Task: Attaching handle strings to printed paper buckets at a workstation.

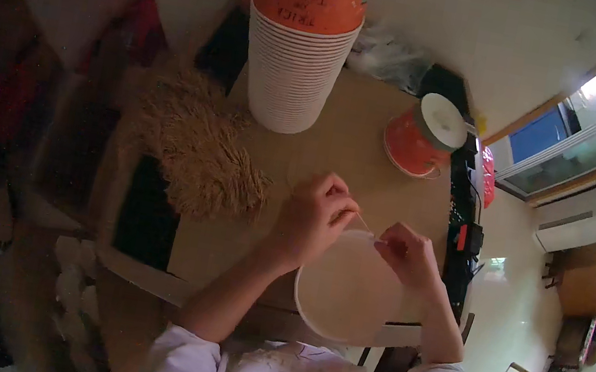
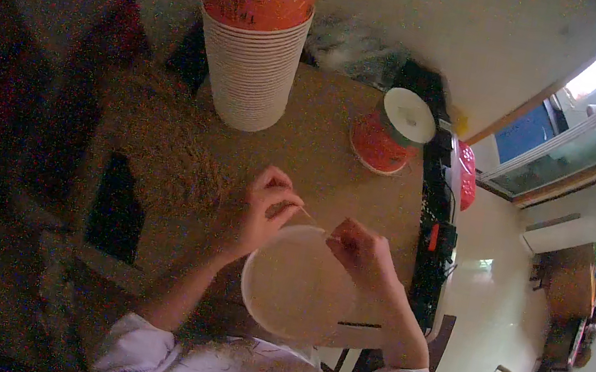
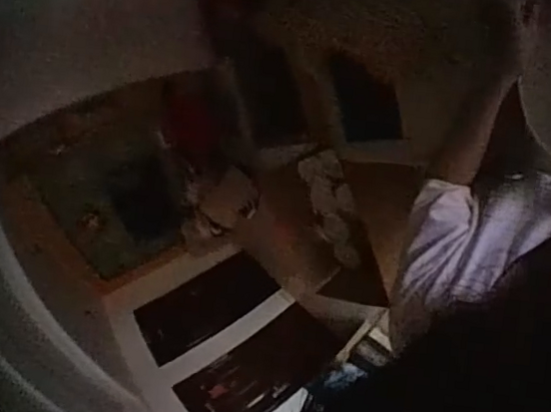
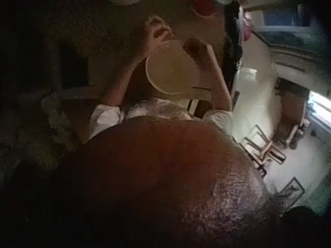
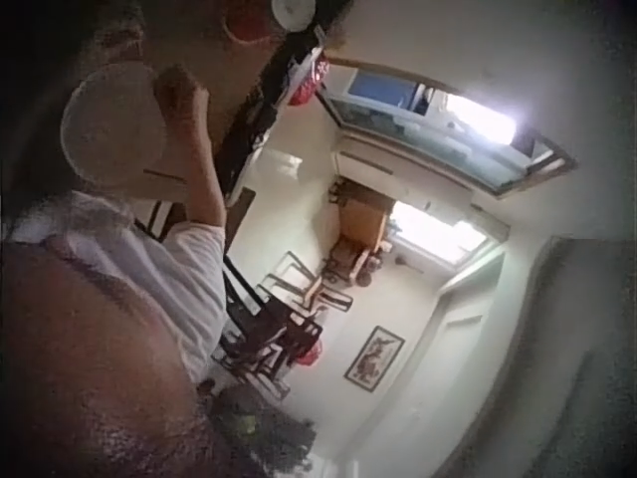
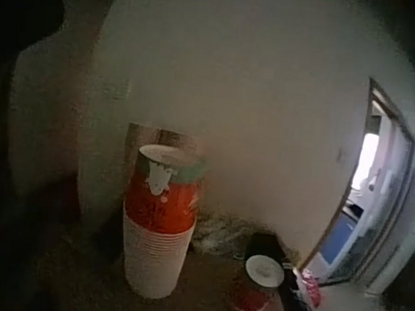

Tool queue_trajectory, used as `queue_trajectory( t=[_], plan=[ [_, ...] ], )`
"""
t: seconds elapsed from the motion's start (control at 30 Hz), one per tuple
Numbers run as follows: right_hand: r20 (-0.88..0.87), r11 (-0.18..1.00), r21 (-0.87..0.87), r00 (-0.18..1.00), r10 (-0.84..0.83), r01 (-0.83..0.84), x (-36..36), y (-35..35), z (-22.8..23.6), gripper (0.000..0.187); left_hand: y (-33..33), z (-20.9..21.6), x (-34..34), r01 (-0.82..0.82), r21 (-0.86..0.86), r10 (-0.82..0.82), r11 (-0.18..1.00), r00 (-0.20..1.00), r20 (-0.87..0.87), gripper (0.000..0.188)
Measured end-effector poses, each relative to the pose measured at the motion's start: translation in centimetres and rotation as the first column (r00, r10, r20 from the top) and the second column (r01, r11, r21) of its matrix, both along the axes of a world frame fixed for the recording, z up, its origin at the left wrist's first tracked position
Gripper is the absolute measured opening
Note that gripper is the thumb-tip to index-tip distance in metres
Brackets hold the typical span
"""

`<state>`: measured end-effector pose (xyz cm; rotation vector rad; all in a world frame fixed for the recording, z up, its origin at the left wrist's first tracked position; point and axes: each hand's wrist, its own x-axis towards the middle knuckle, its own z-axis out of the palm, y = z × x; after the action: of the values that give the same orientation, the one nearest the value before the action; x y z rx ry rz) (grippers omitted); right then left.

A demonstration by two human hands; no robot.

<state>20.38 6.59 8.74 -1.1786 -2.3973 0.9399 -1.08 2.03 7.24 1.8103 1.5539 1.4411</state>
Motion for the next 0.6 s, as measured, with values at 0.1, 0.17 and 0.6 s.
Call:
queue_trajectory(
  t=[0.1, 0.17, 0.6],
  plan=[
    [-0.045, 0.986, 0.055, 0.987, -0.152, 0.155, 1.0, -1.4, -1.1, 0.017, -2.7, 2.2, 0.4, -0.057, 0.059, 0.070, 0.997, 0.964, -0.256, 0.009],
    [-0.141, 0.963, 0.043, 0.956, -0.257, 0.265, 1.0, -2.7, -1.9, 0.020, -4.4, 1.7, 0.6, -0.088, 0.070, 0.105, 0.994, 0.949, -0.296, 0.008],
    [-0.678, 0.710, -0.642, 0.217, -0.702, 0.290, 4.3, -9.8, -1.5, 0.017, -10.3, -0.8, 3.8, -0.013, 0.273, 0.013, 0.962, 1.000, 0.002, 0.021]
  ],
)
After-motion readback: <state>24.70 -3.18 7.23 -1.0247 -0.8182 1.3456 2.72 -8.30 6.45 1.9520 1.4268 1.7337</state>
